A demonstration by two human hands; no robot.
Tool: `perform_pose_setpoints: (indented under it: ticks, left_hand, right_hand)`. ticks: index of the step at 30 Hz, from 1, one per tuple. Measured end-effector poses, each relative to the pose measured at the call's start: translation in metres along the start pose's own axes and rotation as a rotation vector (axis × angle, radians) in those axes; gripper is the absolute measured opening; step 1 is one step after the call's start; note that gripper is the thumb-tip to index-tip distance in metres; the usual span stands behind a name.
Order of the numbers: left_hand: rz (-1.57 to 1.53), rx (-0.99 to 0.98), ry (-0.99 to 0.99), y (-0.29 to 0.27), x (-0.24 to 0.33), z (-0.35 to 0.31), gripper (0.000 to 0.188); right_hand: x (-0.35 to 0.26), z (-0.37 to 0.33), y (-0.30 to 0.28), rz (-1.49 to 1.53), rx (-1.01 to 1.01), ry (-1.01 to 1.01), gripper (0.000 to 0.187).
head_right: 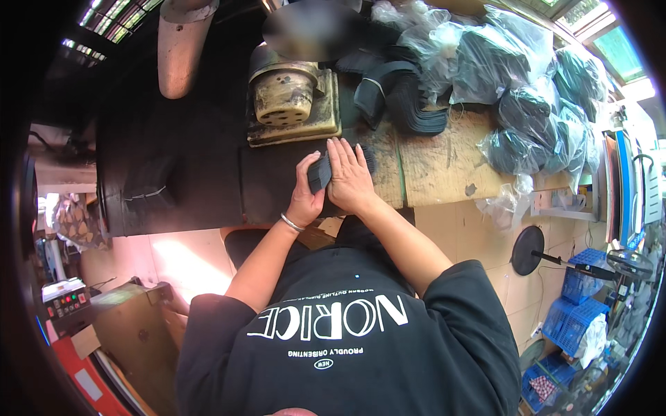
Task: Heating shoe components using an industrial heater to prepare them for the lasting process.
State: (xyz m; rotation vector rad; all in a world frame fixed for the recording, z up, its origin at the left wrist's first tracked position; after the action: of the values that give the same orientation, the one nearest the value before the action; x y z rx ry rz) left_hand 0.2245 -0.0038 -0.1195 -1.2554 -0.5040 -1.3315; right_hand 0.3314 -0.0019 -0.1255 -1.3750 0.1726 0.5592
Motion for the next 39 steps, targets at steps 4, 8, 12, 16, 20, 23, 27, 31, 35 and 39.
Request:
perform_pose_setpoints:
  ticks: [4,8,12,16,20,23,27,31,35,39]
  left_hand:
    - [0.052,0.04,0.16,-0.001,0.005,0.0,0.068]
    - [-0.077,0.055,-0.006,-0.01,-0.006,-0.008,0.062]
    - [-0.187,0.035,-0.18,-0.019,-0.014,0.0,0.059]
    - [-0.389,0.05,-0.243,-0.012,-0.038,0.017,0.069]
    - [-0.557,0.025,-0.25,-0.002,-0.046,0.024,0.082]
    - [-0.63,0.042,-0.221,0.003,-0.027,0.033,0.086]
    - [-0.696,0.098,-0.195,0.005,-0.025,0.034,0.09]
    - [-0.683,0.113,-0.229,0.003,-0.033,0.031,0.091]
    - [-0.723,0.125,-0.283,0.013,-0.036,0.03,0.089]
    - [-0.706,0.092,-0.268,0.011,-0.028,0.032,0.085]
  right_hand:
    - [0.001,0.002,-0.006,0.009,0.004,0.01,0.073]
    - [0.021,0.002,-0.029,-0.04,-0.21,-0.054,0.067]
    - [0.036,0.003,-0.041,0.081,-0.198,-0.075,0.062]
    - [0.044,0.021,-0.04,0.088,-0.015,-0.033,0.065]
    - [0.056,0.022,-0.027,0.144,-0.056,0.011,0.071]
    - [0.058,0.016,-0.028,0.14,-0.021,0.01,0.073]
    - [0.038,0.023,-0.025,-0.185,0.033,0.096,0.073]
    - [0.016,0.026,-0.035,-0.067,0.063,0.111,0.075]
    - [-0.007,0.024,-0.007,0.273,0.05,-0.017,0.073]
    - [-0.001,0.019,-0.004,0.265,0.077,0.035,0.072]
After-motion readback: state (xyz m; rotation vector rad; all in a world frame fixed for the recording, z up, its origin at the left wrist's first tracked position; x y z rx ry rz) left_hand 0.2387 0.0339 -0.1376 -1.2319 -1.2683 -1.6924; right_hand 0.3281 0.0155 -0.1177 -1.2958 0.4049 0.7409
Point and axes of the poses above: each hand's wrist, its own z-axis towards the middle knuckle, its own y-axis out of the palm, x = y × z, the point moved 8 cm from there along z, towards the middle knuckle, and after that the axes turned 1 degree about y, right-handed, at the moved point
